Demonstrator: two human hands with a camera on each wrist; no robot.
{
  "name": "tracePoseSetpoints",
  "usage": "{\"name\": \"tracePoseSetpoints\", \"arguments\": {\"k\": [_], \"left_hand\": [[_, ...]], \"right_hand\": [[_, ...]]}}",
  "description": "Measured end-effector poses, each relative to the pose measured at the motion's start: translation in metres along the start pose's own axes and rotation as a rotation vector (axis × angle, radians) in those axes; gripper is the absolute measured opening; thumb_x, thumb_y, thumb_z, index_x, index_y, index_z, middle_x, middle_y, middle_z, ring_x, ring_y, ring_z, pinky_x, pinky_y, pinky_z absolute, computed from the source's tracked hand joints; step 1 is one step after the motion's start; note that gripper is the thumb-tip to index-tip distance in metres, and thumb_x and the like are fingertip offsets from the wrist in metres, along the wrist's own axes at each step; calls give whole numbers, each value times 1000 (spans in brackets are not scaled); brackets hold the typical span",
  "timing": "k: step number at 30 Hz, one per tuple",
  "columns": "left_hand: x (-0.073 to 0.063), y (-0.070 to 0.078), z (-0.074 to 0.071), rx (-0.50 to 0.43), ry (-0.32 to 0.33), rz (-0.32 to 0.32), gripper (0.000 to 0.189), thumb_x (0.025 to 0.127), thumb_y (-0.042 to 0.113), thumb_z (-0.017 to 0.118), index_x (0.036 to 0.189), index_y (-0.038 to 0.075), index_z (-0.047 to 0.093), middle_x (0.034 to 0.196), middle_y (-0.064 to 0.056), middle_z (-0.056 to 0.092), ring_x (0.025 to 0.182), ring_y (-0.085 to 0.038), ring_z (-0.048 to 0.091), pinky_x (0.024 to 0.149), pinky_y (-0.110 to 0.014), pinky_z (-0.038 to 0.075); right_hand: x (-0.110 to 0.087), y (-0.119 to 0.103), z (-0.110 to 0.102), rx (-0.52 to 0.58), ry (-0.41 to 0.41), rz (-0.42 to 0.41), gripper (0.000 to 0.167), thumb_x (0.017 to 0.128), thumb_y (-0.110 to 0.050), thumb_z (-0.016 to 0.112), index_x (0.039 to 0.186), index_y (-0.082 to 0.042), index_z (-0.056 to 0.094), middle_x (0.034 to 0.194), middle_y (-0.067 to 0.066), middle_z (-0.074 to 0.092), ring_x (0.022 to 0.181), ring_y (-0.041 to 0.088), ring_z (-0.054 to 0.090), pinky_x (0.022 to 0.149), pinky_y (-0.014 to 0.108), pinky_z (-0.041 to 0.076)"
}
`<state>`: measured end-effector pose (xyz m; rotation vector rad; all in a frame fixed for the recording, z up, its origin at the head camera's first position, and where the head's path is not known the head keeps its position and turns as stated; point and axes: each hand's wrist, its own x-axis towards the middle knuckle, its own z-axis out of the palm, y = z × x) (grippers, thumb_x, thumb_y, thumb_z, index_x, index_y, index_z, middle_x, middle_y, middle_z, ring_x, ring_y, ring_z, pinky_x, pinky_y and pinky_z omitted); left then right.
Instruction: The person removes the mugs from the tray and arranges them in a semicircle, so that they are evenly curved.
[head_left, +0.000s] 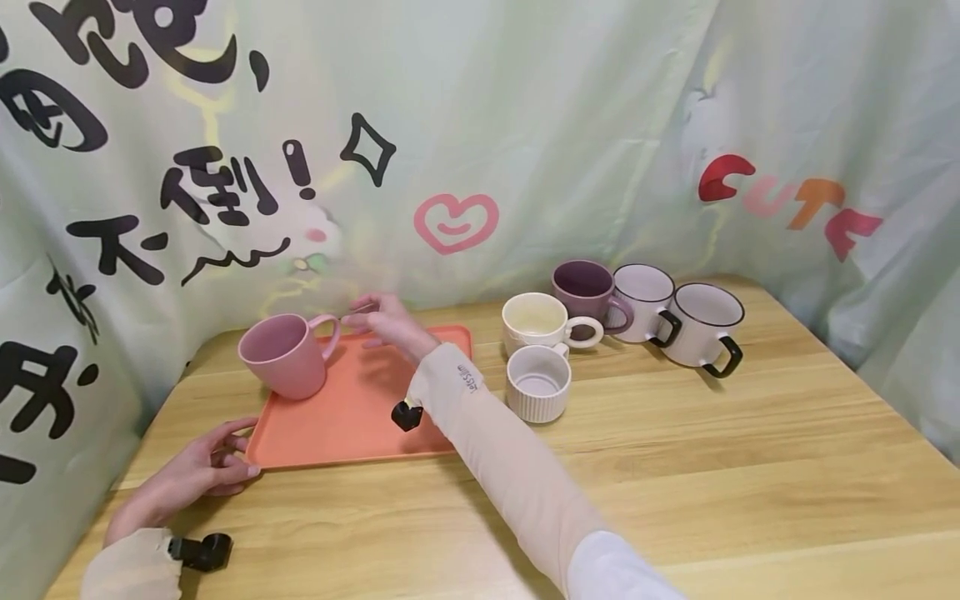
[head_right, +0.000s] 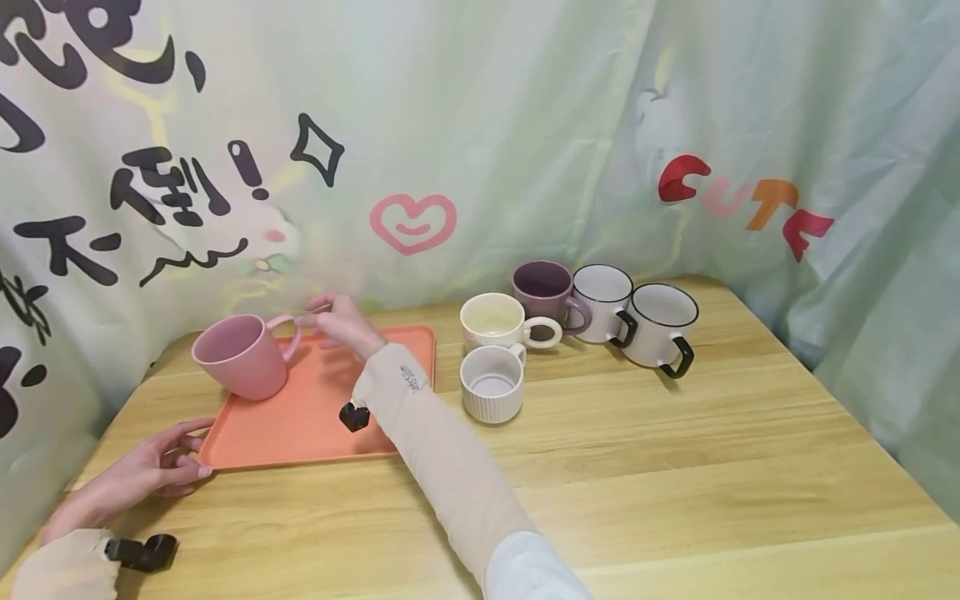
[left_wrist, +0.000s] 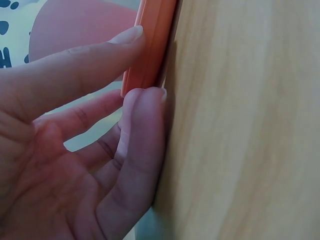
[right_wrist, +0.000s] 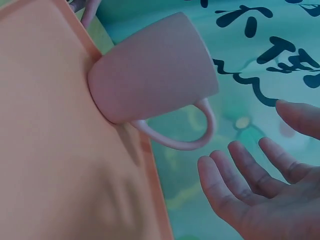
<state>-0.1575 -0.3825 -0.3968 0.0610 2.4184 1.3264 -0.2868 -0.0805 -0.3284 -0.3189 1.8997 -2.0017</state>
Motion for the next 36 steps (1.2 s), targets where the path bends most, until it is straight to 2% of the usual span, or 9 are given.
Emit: {"name": "tracePoseSetpoints", "arguments": {"k": [5, 9, 11, 16, 21, 29, 36], "left_hand": [[0, 1, 0, 7, 4, -12, 83, 94, 8, 72, 154, -11, 18, 121, -24, 49, 90, -17, 61, 75, -35, 60], [4, 4, 2, 3, 2, 6, 83, 93, 9, 73, 154, -10, 19, 121, -24, 49, 91, -17, 60, 75, -35, 60], [5, 5, 2, 1, -2, 11, 83, 93, 8, 74, 154, -10, 20, 121, -24, 49, 91, -16, 60, 74, -35, 60], [3, 4, 1, 5, -7, 12, 82, 93, 7, 73, 153, -11, 20, 119, -24, 50, 89, -17, 61, 74, -35, 60], [-2, 3, 2, -4, 6, 1, 83, 92, 6, 73, 154, -11, 19, 121, -26, 48, 88, -16, 62, 74, -35, 60], [-3, 1, 2, -15, 20, -22, 84, 93, 7, 73, 154, -10, 18, 123, -26, 46, 90, -15, 62, 75, -35, 60], [-2, 1, 3, -17, 12, 5, 83, 92, 5, 73, 153, -11, 19, 123, -28, 48, 89, -15, 63, 75, -35, 60]], "right_hand": [[5, 6, 7, -6, -10, -9, 42, 97, -8, 68, 135, 5, 55, 114, 9, 63, 116, 35, 61, 101, 53, 48], [9, 11, 7, 45, -26, -14, 43, 96, -7, 68, 135, 5, 54, 117, 11, 63, 125, 41, 55, 104, 57, 45], [10, 13, 6, 53, -30, -16, 42, 96, -8, 69, 134, 3, 54, 117, 10, 63, 122, 38, 58, 104, 57, 45], [15, 18, 3, 39, -62, -22, 46, 98, -10, 68, 139, 2, 52, 127, 13, 61, 118, 32, 60, 104, 55, 46], [21, 21, 5, 22, -96, -31, 54, 97, -12, 69, 145, 0, 47, 139, 16, 56, 129, 39, 53, 106, 55, 43], [26, 23, 10, 4, -150, -56, 64, 97, -15, 68, 153, -2, 39, 154, 17, 43, 128, 28, 54, 109, 56, 39], [30, 26, 13, 1, -181, -74, 66, 97, -14, 68, 155, -3, 37, 156, 14, 42, 130, 22, 52, 111, 54, 38]]}}
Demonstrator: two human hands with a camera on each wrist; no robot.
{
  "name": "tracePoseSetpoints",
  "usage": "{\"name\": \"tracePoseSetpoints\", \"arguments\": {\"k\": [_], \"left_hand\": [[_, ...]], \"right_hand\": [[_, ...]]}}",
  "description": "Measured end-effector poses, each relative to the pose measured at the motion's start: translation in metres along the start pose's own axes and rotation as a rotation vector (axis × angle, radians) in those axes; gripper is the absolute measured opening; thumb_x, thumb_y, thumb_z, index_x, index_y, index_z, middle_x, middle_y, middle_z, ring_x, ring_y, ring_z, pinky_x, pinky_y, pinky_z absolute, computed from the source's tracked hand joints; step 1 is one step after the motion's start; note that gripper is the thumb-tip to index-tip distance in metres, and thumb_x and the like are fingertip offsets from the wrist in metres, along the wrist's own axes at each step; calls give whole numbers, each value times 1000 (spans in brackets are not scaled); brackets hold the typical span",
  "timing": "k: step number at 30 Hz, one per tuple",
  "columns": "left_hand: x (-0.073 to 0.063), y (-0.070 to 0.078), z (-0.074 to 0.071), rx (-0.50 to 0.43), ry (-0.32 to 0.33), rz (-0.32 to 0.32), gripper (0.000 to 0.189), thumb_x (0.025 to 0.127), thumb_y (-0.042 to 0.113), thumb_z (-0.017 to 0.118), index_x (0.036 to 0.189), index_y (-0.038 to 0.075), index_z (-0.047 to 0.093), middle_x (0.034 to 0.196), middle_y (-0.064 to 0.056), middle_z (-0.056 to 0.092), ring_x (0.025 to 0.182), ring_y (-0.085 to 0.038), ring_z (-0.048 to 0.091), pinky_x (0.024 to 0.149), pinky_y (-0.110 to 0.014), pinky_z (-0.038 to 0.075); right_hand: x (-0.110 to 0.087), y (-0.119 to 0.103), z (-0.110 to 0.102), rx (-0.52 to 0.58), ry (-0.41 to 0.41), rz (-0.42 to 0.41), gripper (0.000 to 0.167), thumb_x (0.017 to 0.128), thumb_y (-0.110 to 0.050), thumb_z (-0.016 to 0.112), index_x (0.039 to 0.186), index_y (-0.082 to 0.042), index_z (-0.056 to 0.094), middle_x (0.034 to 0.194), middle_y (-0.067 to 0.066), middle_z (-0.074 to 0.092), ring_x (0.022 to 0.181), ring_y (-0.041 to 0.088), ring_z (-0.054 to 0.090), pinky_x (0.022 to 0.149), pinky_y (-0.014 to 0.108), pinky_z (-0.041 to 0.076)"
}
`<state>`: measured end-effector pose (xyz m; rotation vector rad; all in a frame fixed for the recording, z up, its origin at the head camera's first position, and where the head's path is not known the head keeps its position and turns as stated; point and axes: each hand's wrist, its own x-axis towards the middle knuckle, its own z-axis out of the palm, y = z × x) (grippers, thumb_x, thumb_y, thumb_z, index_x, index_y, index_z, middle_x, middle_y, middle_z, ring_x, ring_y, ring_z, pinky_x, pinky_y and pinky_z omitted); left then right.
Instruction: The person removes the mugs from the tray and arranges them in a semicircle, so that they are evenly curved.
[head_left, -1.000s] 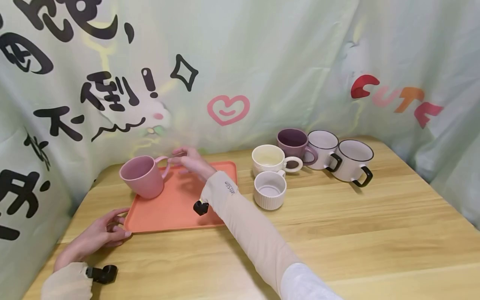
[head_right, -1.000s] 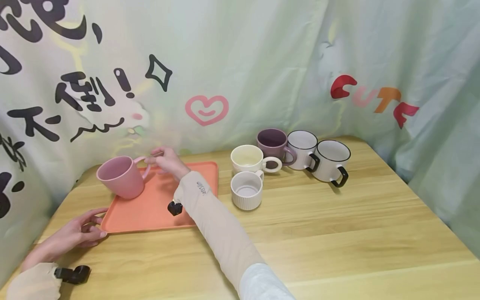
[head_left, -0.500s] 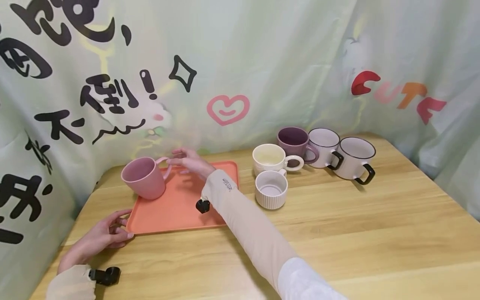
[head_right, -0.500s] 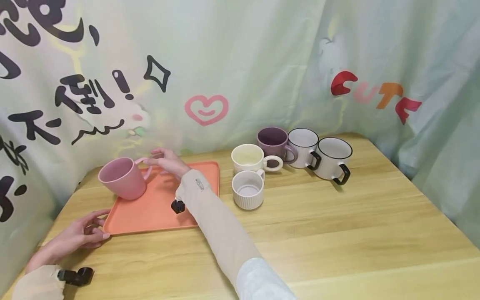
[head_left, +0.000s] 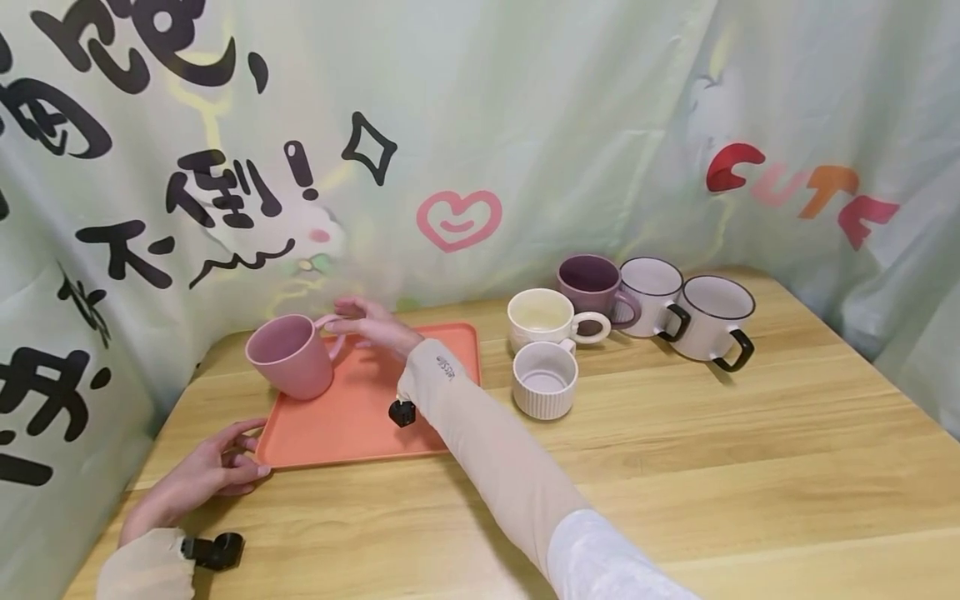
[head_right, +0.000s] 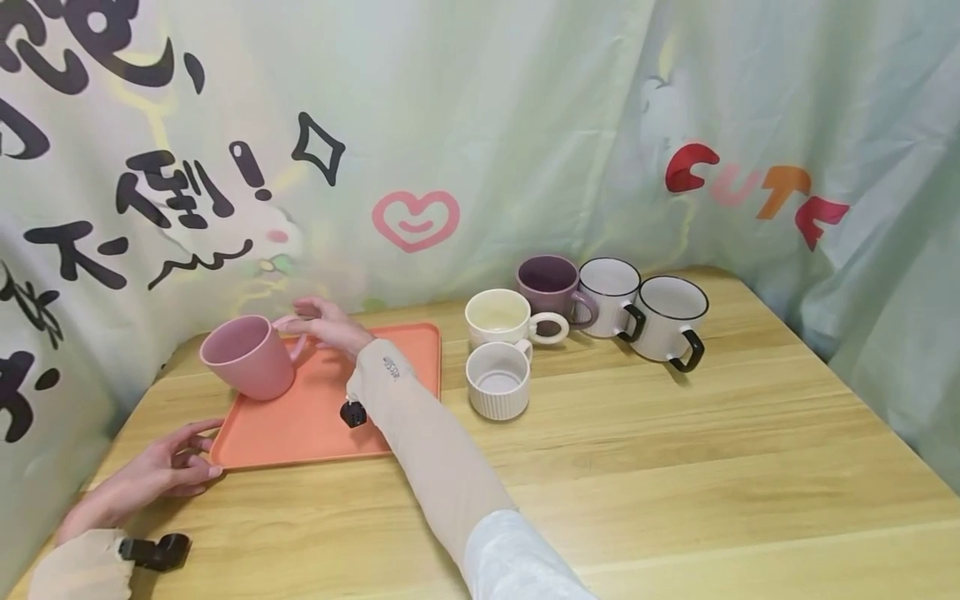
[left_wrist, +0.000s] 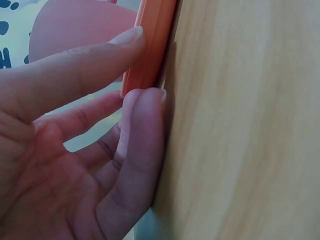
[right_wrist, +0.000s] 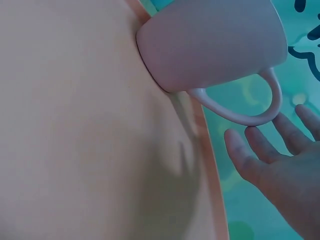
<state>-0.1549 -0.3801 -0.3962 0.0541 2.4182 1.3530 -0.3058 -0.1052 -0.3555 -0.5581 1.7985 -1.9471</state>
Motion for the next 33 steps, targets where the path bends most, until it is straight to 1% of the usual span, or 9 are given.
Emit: {"name": "tracePoseSetpoints", "arguments": {"k": [3, 7, 12, 15, 18, 21, 23, 28, 33], "left_hand": [[2, 0, 1, 2, -1, -2, 82, 92, 4, 73, 153, -11, 20, 122, -26, 49, 89, -14, 63, 75, -35, 60], [3, 0, 1, 10, -6, -8, 80, 94, 5, 72, 153, -12, 20, 122, -24, 50, 89, -14, 63, 75, -34, 60], [2, 3, -2, 19, -5, -11, 79, 94, 5, 70, 152, -12, 19, 122, -25, 50, 89, -14, 62, 75, -33, 60], [1, 4, -3, 22, -1, -8, 80, 94, 5, 71, 152, -12, 20, 122, -26, 49, 89, -15, 62, 75, -34, 60], [1, 4, -2, 18, -2, -12, 82, 93, 6, 73, 153, -11, 20, 122, -26, 49, 89, -16, 62, 75, -34, 60], [2, 2, -1, 15, 0, -14, 83, 93, 7, 73, 153, -11, 19, 121, -26, 49, 88, -16, 62, 74, -34, 60], [3, 1, 0, 10, -1, -13, 83, 93, 7, 73, 153, -11, 19, 121, -25, 50, 88, -15, 62, 74, -34, 60], [4, -2, 1, 4, -9, -1, 82, 93, 6, 72, 153, -11, 19, 121, -26, 49, 88, -14, 62, 74, -35, 60], [3, -3, -2, 5, -19, -5, 80, 95, 5, 70, 153, -12, 17, 121, -25, 50, 89, -12, 62, 74, -34, 60]], "right_hand": [[0, 3, -1, -23, 20, -13, 63, 96, -13, 68, 151, 1, 41, 151, 14, 48, 124, 24, 56, 109, 53, 41], [-3, 5, -1, -15, 65, 19, 50, 94, -12, 72, 138, 2, 52, 128, 11, 60, 113, 34, 61, 103, 57, 44], [-6, 5, 3, 64, -13, 80, 41, 96, -9, 70, 131, 1, 51, 98, 12, 65, 99, 49, 65, 96, 60, 49], [-7, 5, 8, 87, -32, 86, 34, 97, -4, 67, 127, 0, 52, 85, 12, 62, 78, 41, 65, 90, 56, 54], [-10, 5, 14, 43, -9, 79, 26, 98, -2, 65, 121, -4, 53, 77, 12, 57, 65, 27, 58, 77, 42, 58], [-13, 4, 21, -24, 20, 49, 19, 100, -1, 61, 115, -3, 51, 78, 10, 55, 60, 24, 53, 72, 40, 56], [-16, 4, 23, -43, 44, 26, 14, 101, 0, 59, 111, -2, 50, 83, 9, 58, 61, 24, 52, 77, 43, 58], [-24, 4, 21, -31, 88, -7, 11, 99, 4, 59, 103, -2, 51, 98, 13, 67, 76, 17, 59, 82, 50, 59], [-31, 3, 15, -18, 113, -20, 13, 97, 5, 62, 103, 0, 52, 95, 15, 69, 84, 15, 64, 81, 49, 59]]}}
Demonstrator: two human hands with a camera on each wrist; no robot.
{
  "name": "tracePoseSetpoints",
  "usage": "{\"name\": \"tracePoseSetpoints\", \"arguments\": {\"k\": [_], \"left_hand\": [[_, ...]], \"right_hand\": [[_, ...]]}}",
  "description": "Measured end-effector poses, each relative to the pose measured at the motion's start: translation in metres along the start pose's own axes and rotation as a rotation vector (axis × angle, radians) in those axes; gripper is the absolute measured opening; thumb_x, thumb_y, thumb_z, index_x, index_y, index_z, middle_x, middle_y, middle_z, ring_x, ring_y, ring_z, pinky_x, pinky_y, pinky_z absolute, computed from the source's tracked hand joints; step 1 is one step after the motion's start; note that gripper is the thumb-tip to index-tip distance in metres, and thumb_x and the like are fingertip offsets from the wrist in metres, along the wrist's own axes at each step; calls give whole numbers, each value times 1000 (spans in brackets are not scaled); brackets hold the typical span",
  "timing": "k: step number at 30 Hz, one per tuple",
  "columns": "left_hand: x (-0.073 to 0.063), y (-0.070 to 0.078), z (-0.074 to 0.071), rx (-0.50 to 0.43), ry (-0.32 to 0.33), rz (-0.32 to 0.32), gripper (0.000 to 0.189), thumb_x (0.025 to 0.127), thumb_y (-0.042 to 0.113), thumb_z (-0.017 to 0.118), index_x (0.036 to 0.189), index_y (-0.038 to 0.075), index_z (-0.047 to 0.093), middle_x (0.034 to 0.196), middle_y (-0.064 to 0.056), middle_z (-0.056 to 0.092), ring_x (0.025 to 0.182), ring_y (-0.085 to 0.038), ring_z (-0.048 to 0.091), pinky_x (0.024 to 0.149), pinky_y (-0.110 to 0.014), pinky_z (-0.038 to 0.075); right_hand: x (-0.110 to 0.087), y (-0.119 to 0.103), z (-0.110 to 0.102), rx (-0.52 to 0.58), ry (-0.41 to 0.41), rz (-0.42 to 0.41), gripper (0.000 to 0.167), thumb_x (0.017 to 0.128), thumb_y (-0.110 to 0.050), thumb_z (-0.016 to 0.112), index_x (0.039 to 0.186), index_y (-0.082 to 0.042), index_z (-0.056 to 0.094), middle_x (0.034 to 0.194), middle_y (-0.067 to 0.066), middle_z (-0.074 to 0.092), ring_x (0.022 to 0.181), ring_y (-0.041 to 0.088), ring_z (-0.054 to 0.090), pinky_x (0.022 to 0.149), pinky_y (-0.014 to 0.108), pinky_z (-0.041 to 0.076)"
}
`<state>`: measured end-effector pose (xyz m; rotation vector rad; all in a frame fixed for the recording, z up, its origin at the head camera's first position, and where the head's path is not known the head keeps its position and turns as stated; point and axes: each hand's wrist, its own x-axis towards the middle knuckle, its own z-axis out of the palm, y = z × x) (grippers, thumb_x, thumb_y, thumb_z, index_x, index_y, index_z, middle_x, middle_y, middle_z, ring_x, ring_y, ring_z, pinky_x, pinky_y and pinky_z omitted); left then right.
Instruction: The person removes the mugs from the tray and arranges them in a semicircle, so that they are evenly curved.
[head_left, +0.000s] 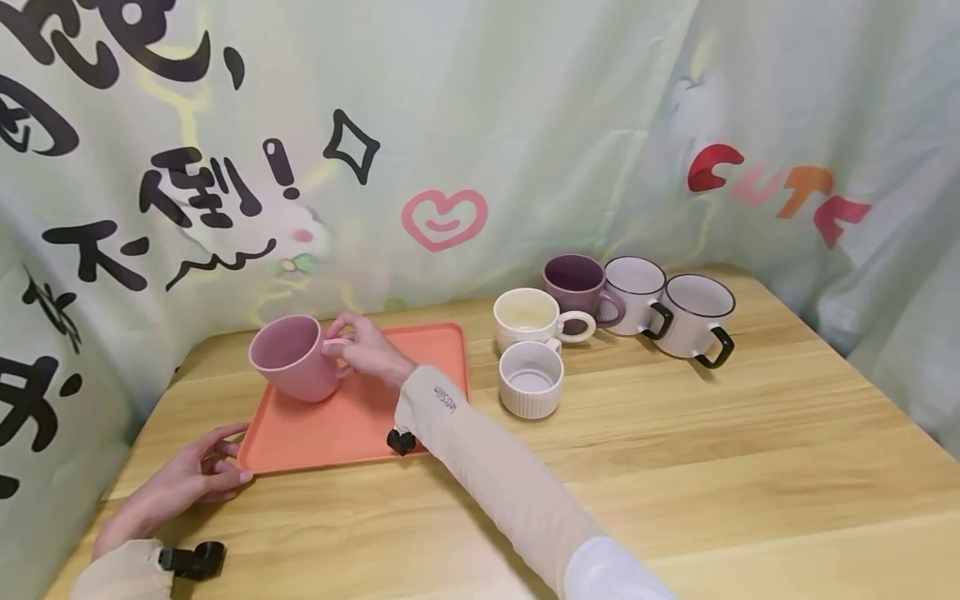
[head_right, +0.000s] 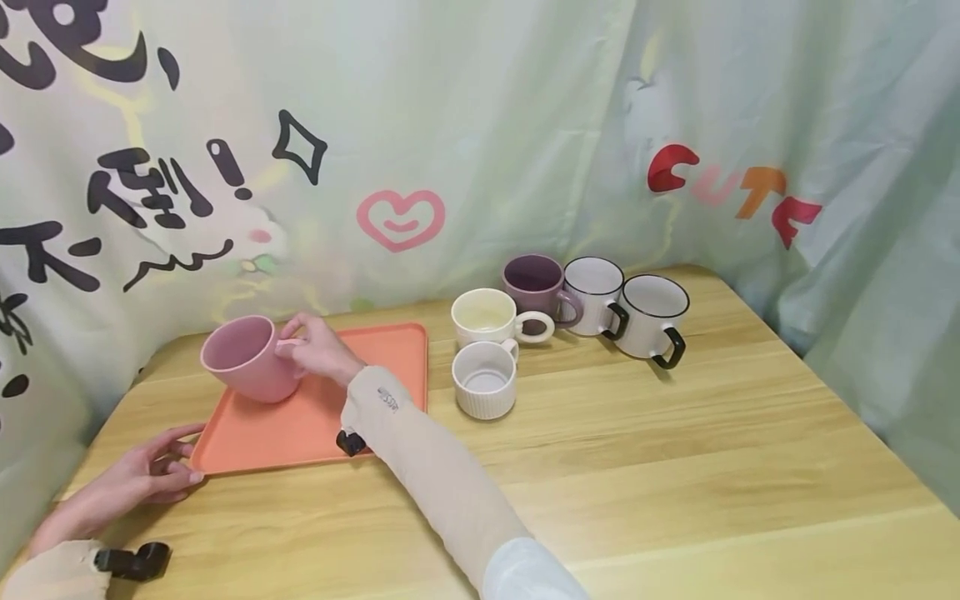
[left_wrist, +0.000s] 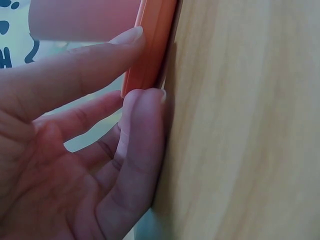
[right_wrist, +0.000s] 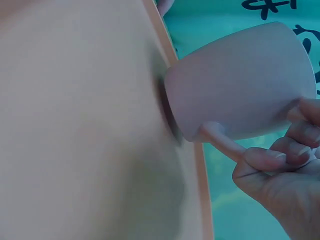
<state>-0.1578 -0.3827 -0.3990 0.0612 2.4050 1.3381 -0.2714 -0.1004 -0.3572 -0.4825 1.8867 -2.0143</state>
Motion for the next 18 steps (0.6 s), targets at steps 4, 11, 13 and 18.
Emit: {"name": "tracePoseSetpoints", "arguments": {"k": [4, 11, 13, 18], "left_hand": [[0, 0, -2, 4, 1, -24, 81, 96, 6, 69, 154, -12, 15, 123, -24, 50, 90, -12, 62, 75, -34, 60], [1, 1, 0, 20, 9, -2, 80, 95, 7, 70, 153, -12, 18, 120, -23, 51, 87, -13, 61, 73, -33, 59], [1, 2, 0, 23, 9, 5, 81, 95, 7, 71, 153, -12, 19, 120, -23, 51, 87, -13, 61, 73, -32, 59], [-1, 2, -1, 22, 11, 8, 81, 94, 7, 71, 153, -12, 19, 121, -24, 52, 88, -14, 62, 74, -33, 59]], "right_hand": [[-7, -5, -6, 20, 13, -13, 14, 97, 6, 62, 106, 2, 53, 89, 13, 67, 81, 17, 64, 84, 52, 58], [-20, -17, -12, 0, 71, -108, 15, 96, 10, 61, 108, 6, 54, 94, 19, 67, 82, 23, 66, 86, 54, 56], [-23, -21, -13, 14, 92, -125, 14, 95, 12, 60, 107, 7, 54, 95, 20, 67, 81, 20, 64, 85, 55, 56], [-31, -32, -11, 41, 140, -109, 12, 95, 11, 62, 103, 4, 55, 92, 18, 68, 77, 18, 64, 83, 52, 58]]}}
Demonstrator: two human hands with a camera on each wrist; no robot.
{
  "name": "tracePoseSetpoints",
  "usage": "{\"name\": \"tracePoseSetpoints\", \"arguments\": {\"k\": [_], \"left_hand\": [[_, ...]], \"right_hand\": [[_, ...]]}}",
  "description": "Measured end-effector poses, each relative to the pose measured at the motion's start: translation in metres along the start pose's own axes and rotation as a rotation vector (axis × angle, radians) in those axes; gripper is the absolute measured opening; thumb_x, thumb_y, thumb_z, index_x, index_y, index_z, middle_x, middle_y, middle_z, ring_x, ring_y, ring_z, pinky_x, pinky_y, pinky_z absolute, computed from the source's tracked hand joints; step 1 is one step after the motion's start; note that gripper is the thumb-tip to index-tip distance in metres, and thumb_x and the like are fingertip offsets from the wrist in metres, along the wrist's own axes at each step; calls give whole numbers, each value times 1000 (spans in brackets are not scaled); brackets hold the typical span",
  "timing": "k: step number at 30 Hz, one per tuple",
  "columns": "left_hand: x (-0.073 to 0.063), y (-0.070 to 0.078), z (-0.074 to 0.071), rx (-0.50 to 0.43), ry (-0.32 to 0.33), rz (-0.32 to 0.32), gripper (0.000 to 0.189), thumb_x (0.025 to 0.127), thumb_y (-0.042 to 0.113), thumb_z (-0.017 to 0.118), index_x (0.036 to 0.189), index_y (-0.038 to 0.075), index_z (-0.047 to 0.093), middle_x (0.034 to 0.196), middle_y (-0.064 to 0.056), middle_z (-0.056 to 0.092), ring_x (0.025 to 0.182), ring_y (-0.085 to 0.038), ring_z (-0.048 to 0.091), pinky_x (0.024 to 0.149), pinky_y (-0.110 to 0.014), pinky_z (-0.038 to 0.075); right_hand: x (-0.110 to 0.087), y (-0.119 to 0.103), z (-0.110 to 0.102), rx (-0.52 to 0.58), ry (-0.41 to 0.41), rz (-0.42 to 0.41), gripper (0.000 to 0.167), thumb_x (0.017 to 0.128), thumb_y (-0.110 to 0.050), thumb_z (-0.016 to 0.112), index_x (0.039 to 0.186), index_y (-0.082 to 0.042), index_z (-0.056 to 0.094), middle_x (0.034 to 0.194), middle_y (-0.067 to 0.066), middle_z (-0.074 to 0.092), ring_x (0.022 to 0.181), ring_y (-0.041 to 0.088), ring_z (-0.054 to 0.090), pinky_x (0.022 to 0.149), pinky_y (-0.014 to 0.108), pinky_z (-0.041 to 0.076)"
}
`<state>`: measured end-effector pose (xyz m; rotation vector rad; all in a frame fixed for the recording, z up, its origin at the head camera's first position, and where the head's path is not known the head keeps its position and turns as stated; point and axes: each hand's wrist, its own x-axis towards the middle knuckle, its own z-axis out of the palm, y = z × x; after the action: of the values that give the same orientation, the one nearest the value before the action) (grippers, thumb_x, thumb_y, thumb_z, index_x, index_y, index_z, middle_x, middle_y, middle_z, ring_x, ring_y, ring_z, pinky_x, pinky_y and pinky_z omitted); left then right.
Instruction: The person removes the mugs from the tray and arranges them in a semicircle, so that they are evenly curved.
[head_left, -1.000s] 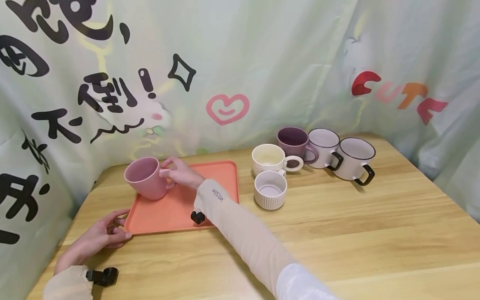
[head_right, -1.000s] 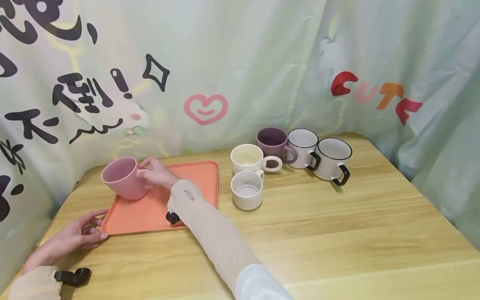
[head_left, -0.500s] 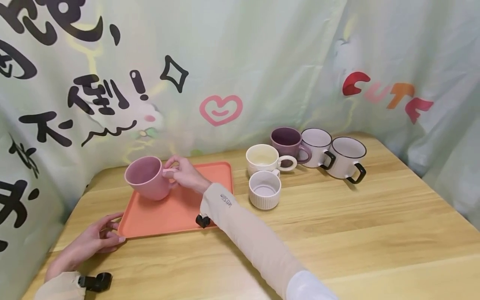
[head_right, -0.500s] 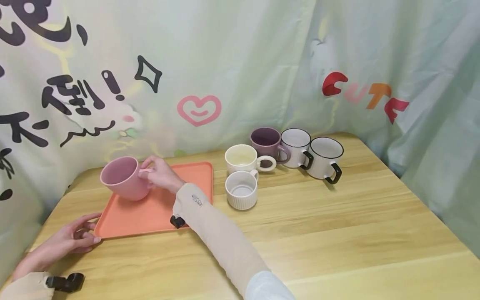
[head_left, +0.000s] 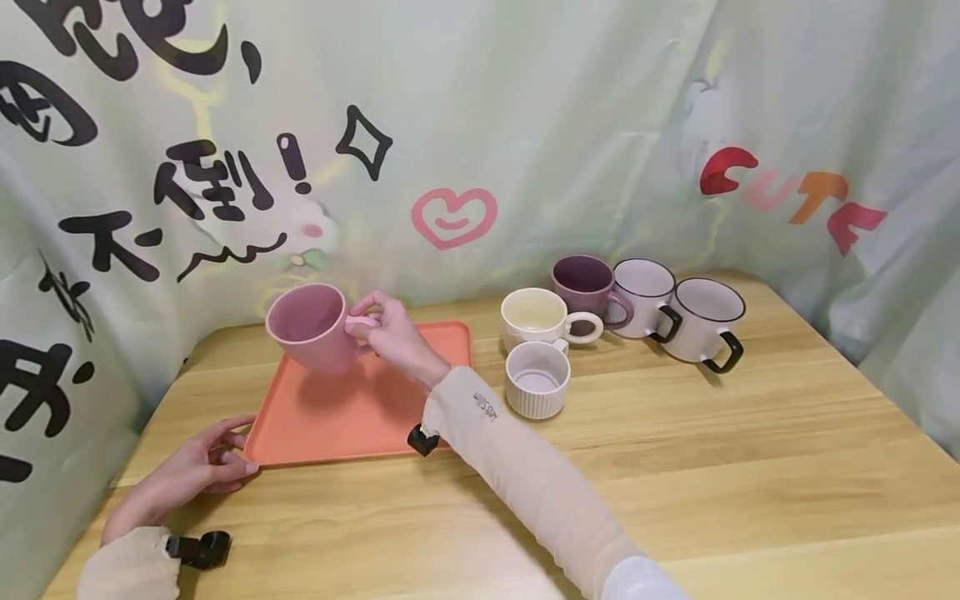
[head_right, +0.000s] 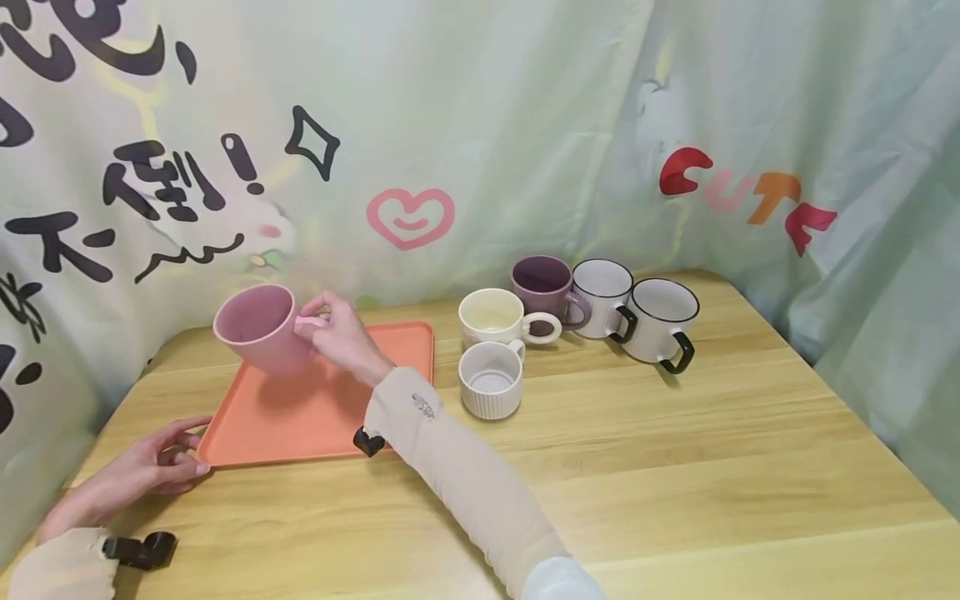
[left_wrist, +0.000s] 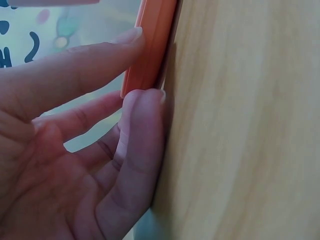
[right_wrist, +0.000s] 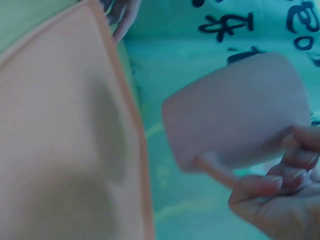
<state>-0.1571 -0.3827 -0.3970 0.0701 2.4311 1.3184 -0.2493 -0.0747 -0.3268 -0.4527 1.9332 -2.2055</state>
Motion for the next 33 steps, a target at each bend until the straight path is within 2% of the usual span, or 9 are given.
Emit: {"name": "tracePoseSetpoints", "arguments": {"k": [3, 5, 7, 10, 13, 18, 27, 33], "left_hand": [[0, 0, 1, -2, -2, 16, 79, 94, 7, 71, 152, -13, 20, 121, -25, 52, 89, -13, 62, 74, -33, 60], [0, 0, 1, -6, 0, 25, 79, 94, 6, 71, 152, -13, 21, 121, -26, 51, 89, -13, 62, 74, -34, 60], [0, 0, 0, -4, 1, 25, 79, 94, 6, 71, 152, -12, 20, 121, -26, 51, 89, -13, 62, 73, -34, 60], [0, 0, 0, -4, 2, 15, 80, 94, 6, 71, 152, -13, 20, 122, -27, 50, 88, -13, 61, 73, -33, 60], [0, 0, 1, -5, 2, 12, 81, 94, 6, 71, 153, -13, 19, 122, -27, 49, 88, -13, 61, 74, -33, 60], [0, 1, 2, -7, -2, 5, 81, 94, 7, 71, 153, -13, 18, 122, -27, 50, 87, -13, 61, 74, -33, 59], [-2, 1, 1, -14, 4, -10, 81, 94, 7, 72, 153, -13, 19, 120, -25, 50, 87, -14, 61, 73, -33, 59], [-1, 1, 2, -33, 3, 4, 81, 94, 6, 71, 153, -12, 19, 121, -25, 49, 87, -14, 62, 74, -33, 60]], "right_hand": [[-6, -5, -1, 5, 36, 18, 12, 95, 9, 63, 100, 3, 55, 91, 15, 68, 75, 17, 63, 78, 46, 60], [-9, -9, -2, 4, 50, 33, 11, 96, 8, 63, 99, 1, 54, 91, 13, 67, 75, 18, 62, 68, 36, 59], [-12, -13, -3, -1, 57, 47, 11, 96, 6, 63, 99, 0, 54, 91, 11, 67, 75, 20, 63, 59, 28, 51], [-17, -18, -6, -8, 61, 64, 12, 97, 3, 64, 100, -2, 54, 90, 8, 67, 78, 27, 68, 50, 23, 35], [-21, -22, -10, 5, 61, 67, 12, 97, 2, 64, 101, -4, 54, 88, 6, 66, 82, 35, 71, 49, 22, 31], [-28, -25, -18, 63, 59, 77, 15, 97, 3, 63, 99, -7, 53, 85, 4, 65, 76, 38, 71, 54, 25, 32], [-36, -29, -27, 104, 68, 55, 15, 95, 4, 63, 99, -6, 53, 83, 3, 65, 67, 28, 70, 55, 26, 32], [-38, -30, -36, 110, 95, 34, 15, 94, 5, 63, 99, -5, 53, 83, 3, 64, 64, 20, 67, 55, 26, 33]]}}
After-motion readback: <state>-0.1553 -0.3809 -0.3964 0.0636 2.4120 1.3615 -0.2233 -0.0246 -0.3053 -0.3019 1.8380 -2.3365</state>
